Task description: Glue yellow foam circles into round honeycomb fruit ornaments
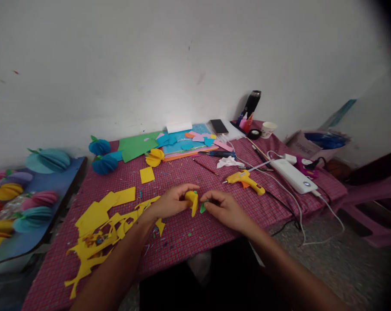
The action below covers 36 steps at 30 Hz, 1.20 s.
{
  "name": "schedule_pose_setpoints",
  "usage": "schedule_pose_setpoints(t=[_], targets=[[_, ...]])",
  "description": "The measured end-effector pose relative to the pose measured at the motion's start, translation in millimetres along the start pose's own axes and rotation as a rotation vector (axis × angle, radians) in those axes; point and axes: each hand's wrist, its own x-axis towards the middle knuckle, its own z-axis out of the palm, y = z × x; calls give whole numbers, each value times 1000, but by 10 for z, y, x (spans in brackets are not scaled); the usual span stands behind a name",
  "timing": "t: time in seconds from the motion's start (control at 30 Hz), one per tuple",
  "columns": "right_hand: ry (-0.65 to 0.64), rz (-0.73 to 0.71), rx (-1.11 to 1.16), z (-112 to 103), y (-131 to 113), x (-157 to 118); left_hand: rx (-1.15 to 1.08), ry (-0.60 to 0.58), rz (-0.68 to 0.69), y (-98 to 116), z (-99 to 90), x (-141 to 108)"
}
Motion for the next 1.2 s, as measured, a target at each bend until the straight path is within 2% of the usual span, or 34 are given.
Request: schedule_pose_setpoints(t=[0.23,0.3,0.4,0.5,0.6,0.73,0.87,0.97,1.1,1.2], targets=[[-2,-50,-97,135,-52,-12,-15,7,-7,20,-4,-15],[15,-64,-121,155,-43,-3,-110,20,-39,11,2,-15],[45,-88,-127,180,-30,13,-375,34,-93,2,13,-20],[61,-102,-125,198,-32,24,-462,25,-40,-1,3,-31],[61,-118,-132,196,-45,22,-260,15,25,-6,-29,-31],[57,-75,-110,121,-46,6,-58,67,98,-32,-53,3],[148,-40,-100,-15,-3,-10,134,172,316,-96,-19,53],[236,-27,-116,-80,50,-26,456,246,466,-142,25,69],[278,-13,-138,-78,116,-43,807,191,456,-143,46,47],[291,-32,-176,-59,137,-47,842,70,412,-125,10,26]])
